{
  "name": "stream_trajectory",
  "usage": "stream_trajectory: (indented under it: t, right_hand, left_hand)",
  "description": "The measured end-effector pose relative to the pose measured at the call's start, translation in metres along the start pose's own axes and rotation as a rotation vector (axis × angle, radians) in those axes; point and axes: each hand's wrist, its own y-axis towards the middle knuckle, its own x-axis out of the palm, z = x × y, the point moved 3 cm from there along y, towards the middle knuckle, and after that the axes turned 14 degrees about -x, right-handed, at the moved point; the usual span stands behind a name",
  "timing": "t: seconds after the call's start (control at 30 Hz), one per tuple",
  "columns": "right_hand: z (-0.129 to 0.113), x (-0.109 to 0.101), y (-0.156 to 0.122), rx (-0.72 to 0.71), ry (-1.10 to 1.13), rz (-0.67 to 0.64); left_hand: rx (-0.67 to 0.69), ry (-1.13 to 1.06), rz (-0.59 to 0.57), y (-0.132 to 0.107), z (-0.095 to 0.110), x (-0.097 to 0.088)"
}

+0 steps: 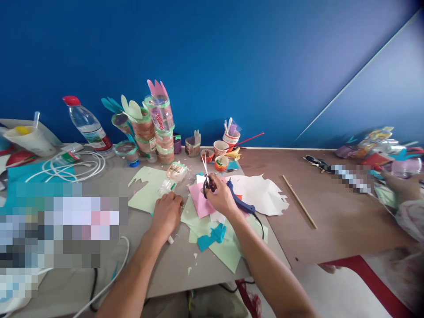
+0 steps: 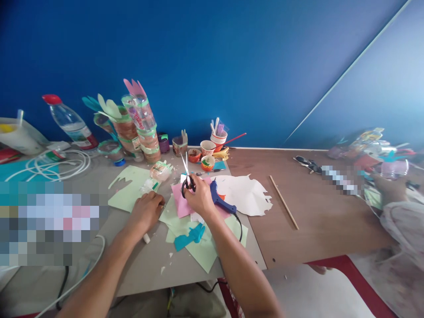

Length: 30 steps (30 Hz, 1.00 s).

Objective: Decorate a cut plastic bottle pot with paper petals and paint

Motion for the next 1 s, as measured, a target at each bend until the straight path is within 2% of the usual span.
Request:
stream_trajectory:
  t: [0.07,0.17,0.27,0.33,0.47,0.53,0.63,0.8,0.87,1.0]
  right_hand:
    - [-0.001,-0.001,0.0,0.0,-0.004,0.0]
    - [-0.002,-0.003,0.0,0.009,0.003,0.017]
    - [0.0,-0.005,0.0,0.013,-0.017,0.039]
    - [0.001,-0.004,0.0,0.01,-0.022,0.04]
    - [0.003,-0.003,0.0,0.018,0.022,0.04]
    - [0.004,-0.004,0.0,0.034,0.034,0.043]
    - [0.003,-0.005,0.0,0.04,0.023,0.049]
    - [0.001,-0.006,0.0,0.029,-0.06,0.037]
    - [0.002,-0.007,0.0,0.029,-0.085,0.029]
    - [0.003,-0.006,0.0,0.019,-0.122,0.022]
  left_hand:
    - [-0.035,-0.124,0.03,0.002,-0.003,-0.002]
    - [-0.14,-0.469,0.079,0.004,-0.011,-0.006]
    - [-0.223,-0.76,0.077,0.004,-0.013,-0.009]
    - [-0.231,-0.887,0.03,0.004,-0.01,-0.01]
    - [-0.238,-1.108,-0.159,0.003,-0.003,-0.011]
    - [-0.231,-1.166,-0.175,0.003,-0.002,-0.012]
    - [-0.146,-1.05,-0.047,0.003,-0.005,-0.017]
    - [0.054,-0.623,0.147,0.001,-0.005,-0.018]
    - [0.122,-0.447,0.144,0.001,-0.004,-0.014]
    - [0.15,-0.12,-0.012,0.0,-0.002,-0.001]
